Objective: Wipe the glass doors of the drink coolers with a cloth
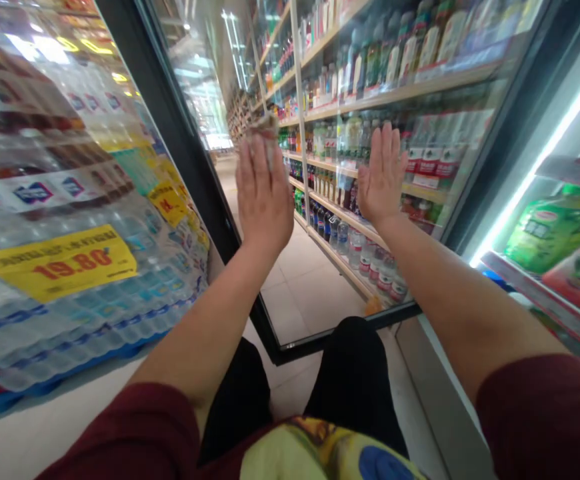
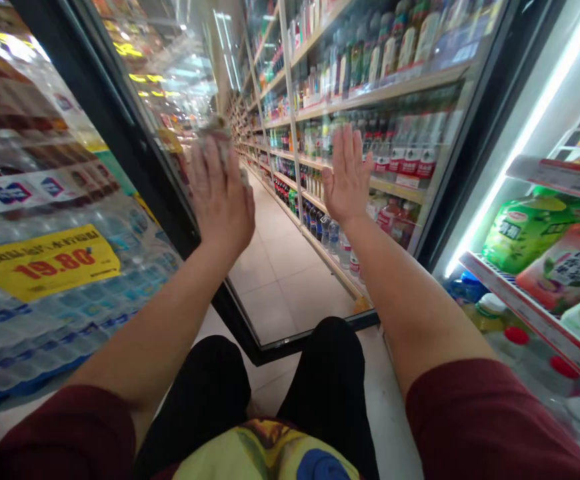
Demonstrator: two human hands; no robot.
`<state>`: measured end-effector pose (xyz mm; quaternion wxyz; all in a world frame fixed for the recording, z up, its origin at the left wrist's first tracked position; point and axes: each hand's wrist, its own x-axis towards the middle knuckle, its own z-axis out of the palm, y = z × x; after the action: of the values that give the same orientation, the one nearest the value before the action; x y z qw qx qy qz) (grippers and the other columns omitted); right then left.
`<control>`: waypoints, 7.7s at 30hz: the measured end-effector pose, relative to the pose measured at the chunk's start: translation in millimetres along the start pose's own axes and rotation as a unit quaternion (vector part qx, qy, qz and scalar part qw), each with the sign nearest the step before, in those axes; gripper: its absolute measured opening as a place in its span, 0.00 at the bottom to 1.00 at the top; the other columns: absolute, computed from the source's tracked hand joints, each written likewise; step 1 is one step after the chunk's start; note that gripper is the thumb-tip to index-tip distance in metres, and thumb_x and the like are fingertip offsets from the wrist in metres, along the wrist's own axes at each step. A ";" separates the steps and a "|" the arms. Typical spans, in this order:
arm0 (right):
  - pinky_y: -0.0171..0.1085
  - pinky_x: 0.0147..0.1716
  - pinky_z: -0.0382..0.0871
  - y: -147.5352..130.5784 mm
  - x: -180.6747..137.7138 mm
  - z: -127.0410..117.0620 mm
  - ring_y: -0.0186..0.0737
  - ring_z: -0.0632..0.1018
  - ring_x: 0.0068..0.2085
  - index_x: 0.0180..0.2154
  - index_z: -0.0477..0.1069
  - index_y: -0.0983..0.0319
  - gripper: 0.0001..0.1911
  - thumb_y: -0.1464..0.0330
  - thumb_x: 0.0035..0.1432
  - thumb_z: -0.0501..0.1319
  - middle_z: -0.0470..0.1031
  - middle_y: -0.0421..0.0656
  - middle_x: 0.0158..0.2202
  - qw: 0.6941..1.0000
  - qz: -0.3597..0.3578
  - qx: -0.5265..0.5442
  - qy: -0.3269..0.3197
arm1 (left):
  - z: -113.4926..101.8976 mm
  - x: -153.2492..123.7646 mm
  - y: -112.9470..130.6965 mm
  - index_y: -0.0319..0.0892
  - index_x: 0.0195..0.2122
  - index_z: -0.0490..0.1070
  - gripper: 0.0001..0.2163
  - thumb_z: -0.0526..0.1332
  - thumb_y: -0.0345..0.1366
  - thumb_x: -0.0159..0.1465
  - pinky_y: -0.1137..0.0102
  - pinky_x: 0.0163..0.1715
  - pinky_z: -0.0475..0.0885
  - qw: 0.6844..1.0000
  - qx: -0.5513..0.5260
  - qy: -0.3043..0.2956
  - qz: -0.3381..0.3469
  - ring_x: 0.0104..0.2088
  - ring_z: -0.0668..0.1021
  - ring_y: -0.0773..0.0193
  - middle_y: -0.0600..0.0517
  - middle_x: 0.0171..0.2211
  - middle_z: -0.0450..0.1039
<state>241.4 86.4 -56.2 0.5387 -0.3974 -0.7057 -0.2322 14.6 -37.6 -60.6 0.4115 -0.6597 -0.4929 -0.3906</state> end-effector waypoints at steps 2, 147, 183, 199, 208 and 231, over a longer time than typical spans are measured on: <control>0.63 0.76 0.42 3.3 -1.9 -0.9 0.53 0.47 0.80 0.79 0.47 0.66 0.42 0.51 0.77 0.27 0.49 0.54 0.79 1.000 -0.012 0.003 -0.006 | 8.6 -6.2 16.5 0.46 0.81 0.36 0.32 0.43 0.28 0.78 0.47 0.79 0.42 0.995 -0.022 -0.071 0.072 0.78 0.34 0.57 0.49 0.80 0.39; 0.53 0.75 0.33 44.9 39.8 -25.5 0.40 0.37 0.79 0.79 0.39 0.67 0.38 0.55 0.77 0.35 0.36 0.45 0.82 0.993 0.096 0.061 0.012 | -30.0 30.0 -12.8 0.49 0.81 0.34 0.36 0.50 0.41 0.77 0.52 0.78 0.21 1.000 -0.003 -0.009 -0.017 0.77 0.25 0.64 0.66 0.80 0.37; 0.52 0.76 0.37 40.0 35.1 -50.6 0.42 0.35 0.80 0.80 0.32 0.67 0.36 0.57 0.82 0.37 0.29 0.50 0.82 0.991 0.100 0.016 -0.085 | 15.4 64.6 23.2 0.54 0.80 0.44 0.36 0.49 0.33 0.71 0.50 0.80 0.37 0.980 -0.089 -0.127 0.126 0.79 0.42 0.59 0.65 0.78 0.47; 0.58 0.76 0.39 27.2 30.5 -50.3 0.43 0.37 0.80 0.80 0.36 0.67 0.35 0.59 0.80 0.40 0.32 0.48 0.82 0.986 0.141 0.062 -0.058 | 30.0 33.1 63.9 0.45 0.79 0.48 0.32 0.49 0.42 0.76 0.51 0.79 0.31 0.972 -0.050 -0.174 0.152 0.79 0.44 0.56 0.55 0.79 0.46; 0.61 0.75 0.56 -66.7 -47.1 -3.8 0.47 0.51 0.80 0.79 0.22 0.56 0.34 0.62 0.77 0.20 0.47 0.48 0.79 0.960 0.158 0.231 0.028 | 20.2 34.0 61.7 0.42 0.78 0.47 0.28 0.41 0.41 0.78 0.50 0.78 0.41 0.976 -0.121 -0.124 0.132 0.79 0.44 0.60 0.44 0.80 0.45; 0.55 0.75 0.57 -80.7 -84.4 -7.8 0.52 0.61 0.76 0.72 0.63 0.59 0.31 0.55 0.76 0.48 0.62 0.52 0.74 0.991 -0.059 0.112 -0.041 | 6.7 54.4 -14.1 0.56 0.79 0.29 0.54 0.56 0.59 0.55 0.41 0.75 0.17 0.999 -0.031 0.008 0.028 0.69 0.09 0.73 0.80 0.77 0.39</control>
<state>189.2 7.7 -125.4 0.5354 -0.3015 -0.7711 -0.1670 13.1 -11.0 -10.7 0.4059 -0.6826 -0.4584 -0.3990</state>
